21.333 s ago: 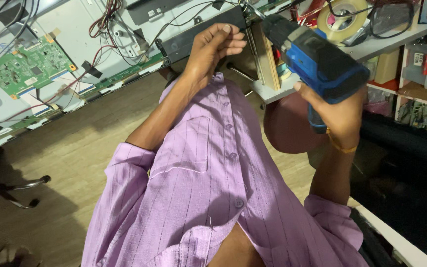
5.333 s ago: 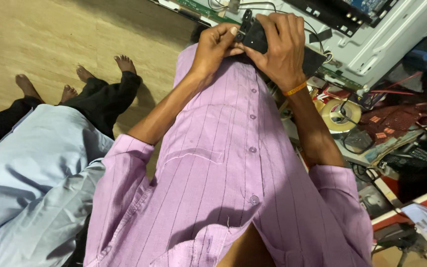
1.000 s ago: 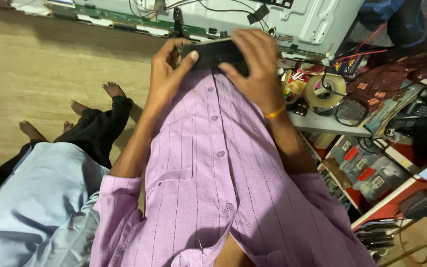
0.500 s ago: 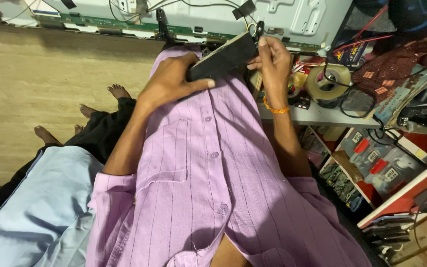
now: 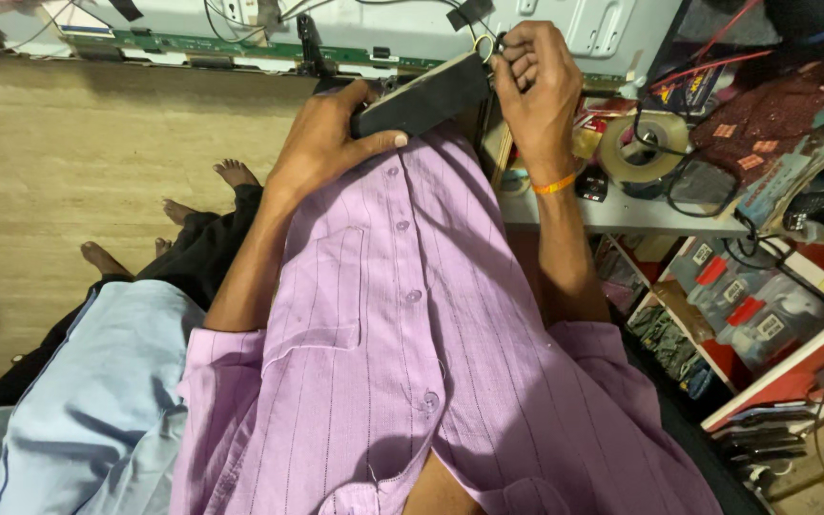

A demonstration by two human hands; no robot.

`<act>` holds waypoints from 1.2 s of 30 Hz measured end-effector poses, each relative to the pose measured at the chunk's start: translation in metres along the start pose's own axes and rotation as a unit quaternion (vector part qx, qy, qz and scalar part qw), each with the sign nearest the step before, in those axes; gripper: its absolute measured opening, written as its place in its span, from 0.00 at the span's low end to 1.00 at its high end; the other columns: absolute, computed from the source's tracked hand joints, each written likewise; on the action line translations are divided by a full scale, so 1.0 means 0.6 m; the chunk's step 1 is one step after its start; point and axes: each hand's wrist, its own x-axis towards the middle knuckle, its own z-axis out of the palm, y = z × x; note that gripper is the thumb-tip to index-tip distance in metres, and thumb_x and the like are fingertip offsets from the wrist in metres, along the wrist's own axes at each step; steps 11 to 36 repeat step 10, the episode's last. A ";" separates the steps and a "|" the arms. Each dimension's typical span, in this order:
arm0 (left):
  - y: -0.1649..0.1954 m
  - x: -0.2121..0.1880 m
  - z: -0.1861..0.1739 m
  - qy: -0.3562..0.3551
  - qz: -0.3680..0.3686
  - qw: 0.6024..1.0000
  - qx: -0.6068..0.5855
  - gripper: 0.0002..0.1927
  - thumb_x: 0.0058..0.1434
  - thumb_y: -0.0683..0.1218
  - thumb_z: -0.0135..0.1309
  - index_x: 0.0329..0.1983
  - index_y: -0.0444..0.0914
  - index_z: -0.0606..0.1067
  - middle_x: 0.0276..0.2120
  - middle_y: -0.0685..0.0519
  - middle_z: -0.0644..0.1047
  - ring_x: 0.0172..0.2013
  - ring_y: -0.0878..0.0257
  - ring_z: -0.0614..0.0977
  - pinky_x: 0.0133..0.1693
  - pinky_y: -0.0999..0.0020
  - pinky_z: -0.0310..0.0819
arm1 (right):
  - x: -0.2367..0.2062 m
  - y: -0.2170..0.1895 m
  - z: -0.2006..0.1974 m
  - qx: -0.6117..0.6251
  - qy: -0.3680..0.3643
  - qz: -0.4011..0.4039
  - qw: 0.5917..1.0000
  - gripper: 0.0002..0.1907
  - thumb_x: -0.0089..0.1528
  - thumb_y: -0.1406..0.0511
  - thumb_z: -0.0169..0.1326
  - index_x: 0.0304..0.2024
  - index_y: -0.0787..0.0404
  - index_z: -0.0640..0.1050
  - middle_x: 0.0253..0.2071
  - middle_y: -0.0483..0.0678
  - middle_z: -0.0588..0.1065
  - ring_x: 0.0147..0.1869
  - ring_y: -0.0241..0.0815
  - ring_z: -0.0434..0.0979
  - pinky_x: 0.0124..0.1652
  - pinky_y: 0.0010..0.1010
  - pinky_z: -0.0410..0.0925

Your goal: The person works on an opened flat-screen TV lying on a repair bench. They probe the TV's power board with multimeter test leads, disconnect and reposition a ribbon cable, then use a cordless drill to remove screws from a black speaker bar and handle the detached component.

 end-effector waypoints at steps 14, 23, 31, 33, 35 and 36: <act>-0.004 -0.003 0.008 -0.016 -0.002 1.000 0.027 0.32 0.57 0.64 0.68 0.48 0.34 0.76 0.33 0.38 0.81 0.36 0.42 0.83 0.38 0.52 0.73 | 0.005 -0.016 0.003 -0.009 -0.005 0.000 1.000 0.12 0.69 0.80 0.58 0.49 0.65 0.71 0.41 0.49 0.76 0.40 0.36 0.80 0.39 0.25 0.73; -0.004 -0.003 0.008 -0.016 -0.002 1.000 0.027 0.32 0.57 0.64 0.68 0.48 0.34 0.76 0.33 0.38 0.81 0.36 0.42 0.83 0.38 0.52 0.73 | 0.005 -0.016 0.003 -0.009 -0.005 0.000 1.000 0.12 0.69 0.80 0.58 0.49 0.65 0.71 0.41 0.49 0.76 0.40 0.36 0.80 0.39 0.25 0.73; -0.004 -0.003 0.008 -0.016 -0.002 1.000 0.027 0.32 0.57 0.64 0.68 0.48 0.34 0.76 0.33 0.38 0.81 0.36 0.42 0.83 0.38 0.52 0.73 | 0.005 -0.016 0.003 -0.009 -0.005 0.000 1.000 0.12 0.69 0.80 0.58 0.49 0.65 0.71 0.41 0.49 0.76 0.40 0.36 0.80 0.39 0.25 0.73; -0.004 -0.003 0.008 -0.016 -0.002 1.000 0.027 0.32 0.57 0.64 0.68 0.48 0.34 0.76 0.33 0.38 0.81 0.36 0.42 0.83 0.38 0.52 0.73 | 0.005 -0.016 0.003 -0.009 -0.005 0.000 1.000 0.12 0.69 0.80 0.58 0.49 0.65 0.71 0.41 0.49 0.76 0.40 0.36 0.80 0.39 0.25 0.73; -0.004 -0.003 0.008 -0.016 -0.002 1.000 0.027 0.32 0.57 0.64 0.68 0.48 0.34 0.76 0.33 0.38 0.81 0.36 0.42 0.83 0.38 0.52 0.73 | 0.005 -0.016 0.003 -0.009 -0.005 0.000 1.000 0.12 0.69 0.80 0.58 0.49 0.65 0.71 0.41 0.49 0.76 0.40 0.36 0.80 0.39 0.25 0.73; -0.004 -0.003 0.008 -0.016 -0.002 1.000 0.027 0.32 0.57 0.64 0.68 0.48 0.34 0.76 0.33 0.38 0.81 0.36 0.42 0.83 0.38 0.52 0.73 | 0.005 -0.016 0.003 -0.009 -0.005 0.000 1.000 0.12 0.69 0.80 0.58 0.49 0.65 0.71 0.41 0.49 0.76 0.40 0.36 0.80 0.39 0.25 0.73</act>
